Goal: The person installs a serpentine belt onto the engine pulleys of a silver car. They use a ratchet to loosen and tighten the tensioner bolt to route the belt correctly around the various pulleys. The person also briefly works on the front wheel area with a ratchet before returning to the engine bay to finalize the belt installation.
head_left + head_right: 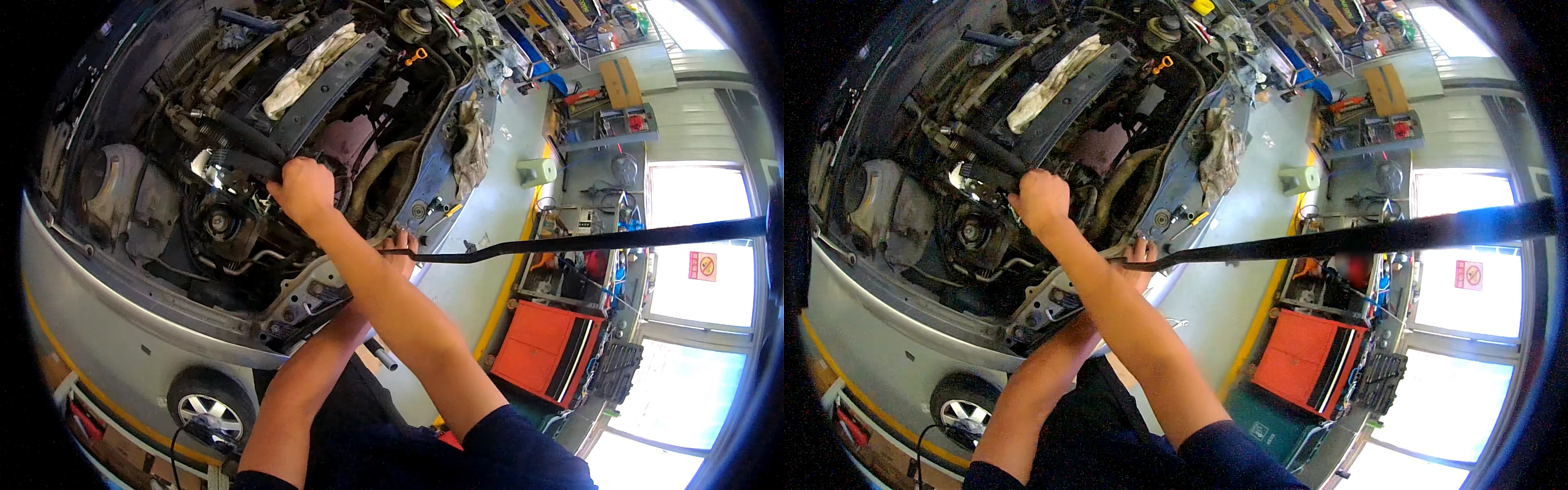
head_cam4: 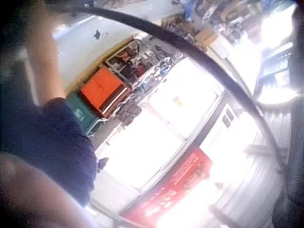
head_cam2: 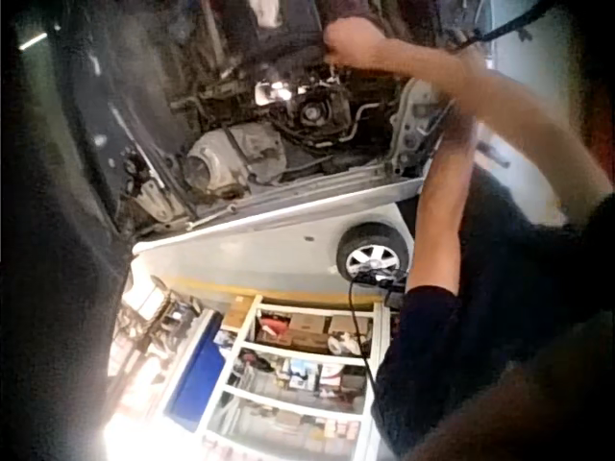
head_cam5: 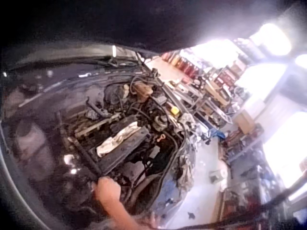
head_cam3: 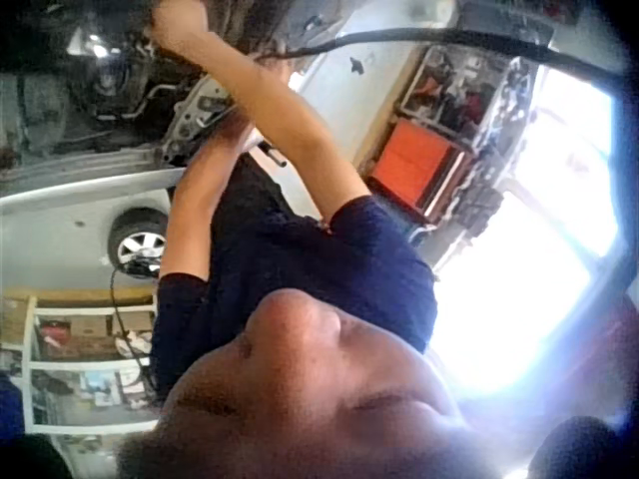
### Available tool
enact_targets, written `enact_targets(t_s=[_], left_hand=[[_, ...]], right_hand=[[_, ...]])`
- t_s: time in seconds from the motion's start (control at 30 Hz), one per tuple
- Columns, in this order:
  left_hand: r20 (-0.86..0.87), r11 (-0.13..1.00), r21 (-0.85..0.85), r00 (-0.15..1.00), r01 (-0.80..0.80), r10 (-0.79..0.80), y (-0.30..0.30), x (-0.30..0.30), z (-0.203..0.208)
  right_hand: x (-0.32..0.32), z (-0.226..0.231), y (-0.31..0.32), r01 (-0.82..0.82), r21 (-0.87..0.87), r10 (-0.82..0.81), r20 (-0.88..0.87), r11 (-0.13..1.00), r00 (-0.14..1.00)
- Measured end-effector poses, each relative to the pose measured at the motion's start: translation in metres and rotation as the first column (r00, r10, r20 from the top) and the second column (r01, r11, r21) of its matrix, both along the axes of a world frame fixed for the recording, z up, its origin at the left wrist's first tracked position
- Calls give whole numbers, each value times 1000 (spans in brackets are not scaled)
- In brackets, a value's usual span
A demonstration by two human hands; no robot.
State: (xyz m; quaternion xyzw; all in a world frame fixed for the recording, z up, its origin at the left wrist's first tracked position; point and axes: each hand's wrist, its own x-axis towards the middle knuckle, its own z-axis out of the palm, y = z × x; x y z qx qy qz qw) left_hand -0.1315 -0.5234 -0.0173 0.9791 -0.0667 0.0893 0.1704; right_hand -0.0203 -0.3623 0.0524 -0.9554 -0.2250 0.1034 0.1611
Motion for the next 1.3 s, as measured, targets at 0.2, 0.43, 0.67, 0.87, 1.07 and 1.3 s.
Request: enact_targets(t_s=[0.2, 0.43, 0.67, 0.87, 1.07, 1.3], left_hand=[[63, 941, -240, 971, 238, -230, 21, -68, 65], [-324, 868, -462, 877, 181, -355, 58, -148, 70], [-390, 820, -568, 855, 68, -341, 97, -168, 107], [-514, 803, -596, 776, -18, -365, 149, -185, 136], [-442, 678, -717, 858, -162, -262, 203, -225, 148], [-389, 382, -860, 919, -339, -59, 226, -261, 203]], right_hand=[[-5, -17, -22, 44, 48, -47, 75, 998, 996], [-18, -16, -24, 53, 55, -56, 55, 997, 997], [-19, -10, -30, 56, 60, -62, 109, 997, 992], [-59, 22, -33, -9, 266, -15, 88, 964, 996], [-173, 27, -98, 284, 617, 289, -663, 734, 690], [-286, 55, -132, 873, 321, 517, -851, 368, 95]])
